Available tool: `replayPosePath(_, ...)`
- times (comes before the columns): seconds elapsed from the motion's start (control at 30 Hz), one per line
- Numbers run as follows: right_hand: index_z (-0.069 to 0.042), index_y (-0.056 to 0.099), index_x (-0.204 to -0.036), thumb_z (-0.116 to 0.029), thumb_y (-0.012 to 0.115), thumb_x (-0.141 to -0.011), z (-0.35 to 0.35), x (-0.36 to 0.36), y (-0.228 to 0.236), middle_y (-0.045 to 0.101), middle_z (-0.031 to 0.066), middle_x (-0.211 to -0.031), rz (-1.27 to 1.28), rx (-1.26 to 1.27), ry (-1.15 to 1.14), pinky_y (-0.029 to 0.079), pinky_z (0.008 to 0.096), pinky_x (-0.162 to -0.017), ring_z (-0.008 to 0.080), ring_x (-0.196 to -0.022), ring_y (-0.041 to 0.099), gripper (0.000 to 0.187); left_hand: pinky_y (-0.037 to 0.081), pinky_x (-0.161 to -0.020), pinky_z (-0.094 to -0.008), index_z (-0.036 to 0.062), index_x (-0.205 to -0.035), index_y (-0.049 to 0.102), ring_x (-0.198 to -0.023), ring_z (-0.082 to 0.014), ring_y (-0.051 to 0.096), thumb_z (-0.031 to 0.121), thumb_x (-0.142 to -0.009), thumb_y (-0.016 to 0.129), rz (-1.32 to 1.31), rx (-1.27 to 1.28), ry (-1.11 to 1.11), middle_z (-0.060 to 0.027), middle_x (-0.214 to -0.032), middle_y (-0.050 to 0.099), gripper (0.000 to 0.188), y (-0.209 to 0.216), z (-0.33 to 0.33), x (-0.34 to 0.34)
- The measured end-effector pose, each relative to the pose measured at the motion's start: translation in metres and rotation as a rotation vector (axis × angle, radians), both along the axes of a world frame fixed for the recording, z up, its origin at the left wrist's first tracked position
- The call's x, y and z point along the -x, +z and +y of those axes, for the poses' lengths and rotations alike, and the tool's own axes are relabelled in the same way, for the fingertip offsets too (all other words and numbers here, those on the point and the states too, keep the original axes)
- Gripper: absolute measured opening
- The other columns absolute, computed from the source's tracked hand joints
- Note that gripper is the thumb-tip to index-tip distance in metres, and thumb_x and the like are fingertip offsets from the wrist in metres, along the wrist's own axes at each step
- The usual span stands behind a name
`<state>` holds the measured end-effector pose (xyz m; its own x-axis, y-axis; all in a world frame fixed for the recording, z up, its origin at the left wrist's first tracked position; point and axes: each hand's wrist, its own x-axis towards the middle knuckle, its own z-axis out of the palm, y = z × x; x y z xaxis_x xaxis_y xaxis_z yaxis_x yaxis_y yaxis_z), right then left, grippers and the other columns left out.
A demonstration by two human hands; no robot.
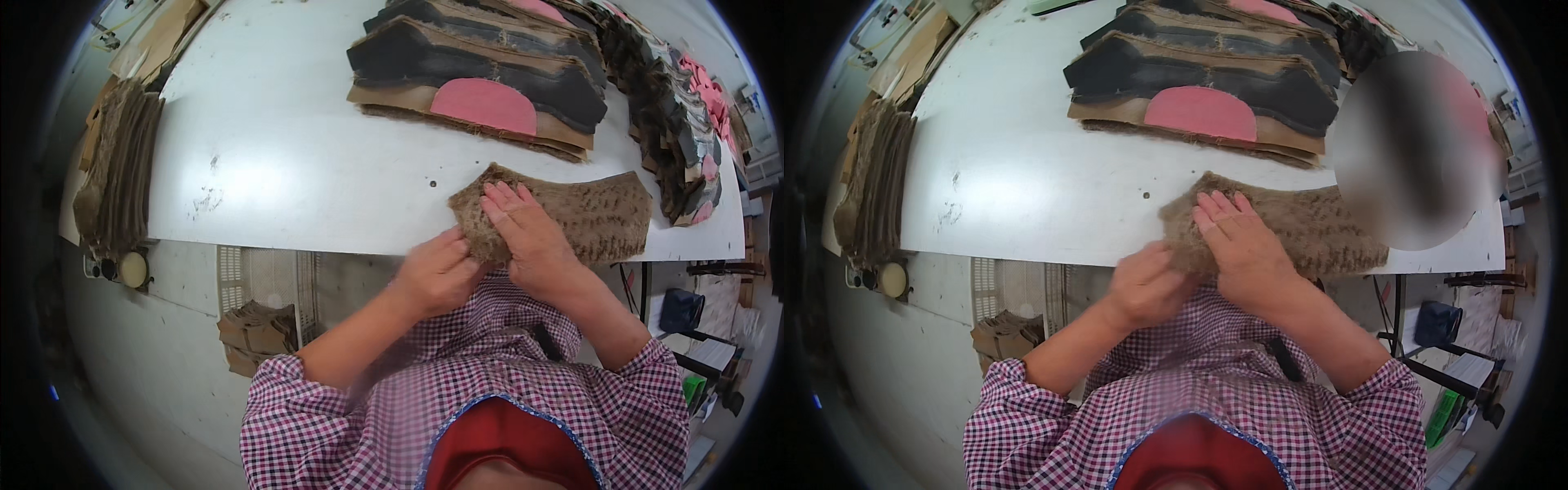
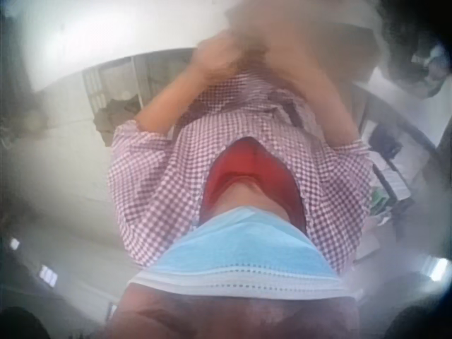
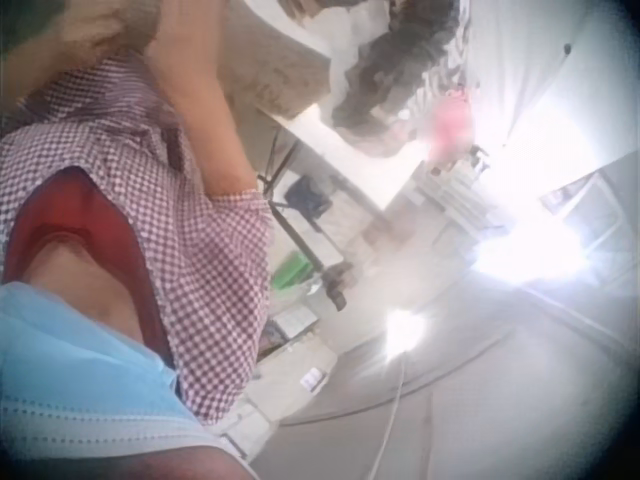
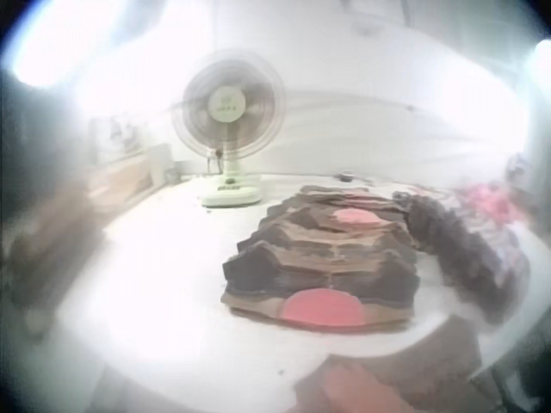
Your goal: The person repeatedly picks up individual shoe parts from a stack on a table, turns them over to inspect both sides, and places them back down. This cycle continues throughout the clip without any visible assembly or tool use.
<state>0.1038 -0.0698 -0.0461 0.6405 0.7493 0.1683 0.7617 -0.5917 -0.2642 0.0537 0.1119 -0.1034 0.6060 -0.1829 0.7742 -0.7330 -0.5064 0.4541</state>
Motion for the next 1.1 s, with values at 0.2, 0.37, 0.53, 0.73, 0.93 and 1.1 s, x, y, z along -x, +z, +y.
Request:
replayPosePath(0.2, 0.010, 0.050, -0.124, 0.001, 0.055, -0.070, 0.003, 0.005, -0.024, 0.044, 0.0264, -0.137, 0.009, -0.042, -0.046, 0.026, 0.0512, -0.112, 0.0395, -0.131, 0.040, 0.055, 0.047, -0.090, -0.0325, -0.0024, -0.108, 0.063, -0.106, -0.0242, 0.059, 0.011, -0.094, 0.050, 0.541, 0.598, -0.194, -0.0166, -0.110, 0.063, 0.023, 0.073, -0.026, -0.033)
replayPosePath(0.37, 0.008, 0.052, -0.121, -0.005, 0.060, -0.070, -0.019, 0.007, -0.011, 0.048, 0.0261, -0.133, 0.039, -0.082, -0.021, 0.022, 0.0511, -0.114, 0.0371, -0.129, 0.042, 0.053, 0.042, -0.096, -0.0289, 0.0003, -0.117, 0.061, -0.108, -0.0180, 0.056, 0.024, -0.101, 0.043, 0.930, 0.410, -0.120, -0.0092, -0.115, 0.063, 0.033, 0.040, -0.050, -0.077)
replayPosePath(0.53, 0.001, 0.057, -0.120, -0.002, 0.057, -0.071, -0.116, 0.020, 0.029, 0.056, 0.0212, -0.126, -0.056, -0.117, -0.290, 0.034, 0.0467, -0.108, 0.0343, -0.120, 0.052, 0.049, 0.038, -0.106, -0.0401, 0.0069, -0.122, 0.060, -0.129, -0.0318, 0.047, 0.009, -0.092, 0.057, 0.463, -0.165, -0.079, -0.0152, -0.127, 0.058, 0.031, 0.020, -0.058, -0.071)
replayPosePath(0.73, -0.001, 0.058, -0.115, -0.011, 0.059, -0.087, -0.211, -0.027, 0.014, 0.059, 0.0142, -0.118, -0.108, -0.259, -0.673, 0.043, 0.0359, -0.095, 0.0265, -0.111, 0.056, 0.030, 0.023, -0.116, -0.0438, 0.0071, -0.140, 0.041, -0.137, -0.0298, 0.035, 0.020, -0.096, 0.049, 0.370, -0.615, -0.083, -0.0127, -0.144, 0.043, 0.047, 0.036, -0.068, -0.066)
replayPosePath(0.93, -0.004, 0.063, -0.107, -0.016, 0.069, -0.084, -0.208, -0.035, 0.027, 0.059, 0.0110, -0.102, -0.045, -0.257, -0.622, 0.045, 0.0345, -0.084, 0.0245, -0.098, 0.056, 0.027, 0.015, -0.118, -0.0438, 0.0071, -0.147, 0.029, -0.142, -0.0282, 0.026, 0.032, -0.100, 0.036, 0.396, -0.826, -0.071, -0.0117, -0.151, 0.032, 0.053, 0.046, -0.070, -0.063)
replayPosePath(1.1, -0.005, 0.063, -0.105, -0.018, 0.074, -0.080, -0.211, -0.038, 0.017, 0.059, 0.0085, -0.093, -0.046, -0.353, -0.518, 0.045, 0.0311, -0.076, 0.0218, -0.086, 0.056, 0.031, 0.011, -0.119, -0.0441, 0.0066, -0.148, 0.026, -0.143, -0.0280, 0.023, 0.036, -0.100, 0.032, 0.413, -0.911, -0.066, -0.0116, -0.153, 0.029, 0.056, 0.049, -0.073, -0.062)
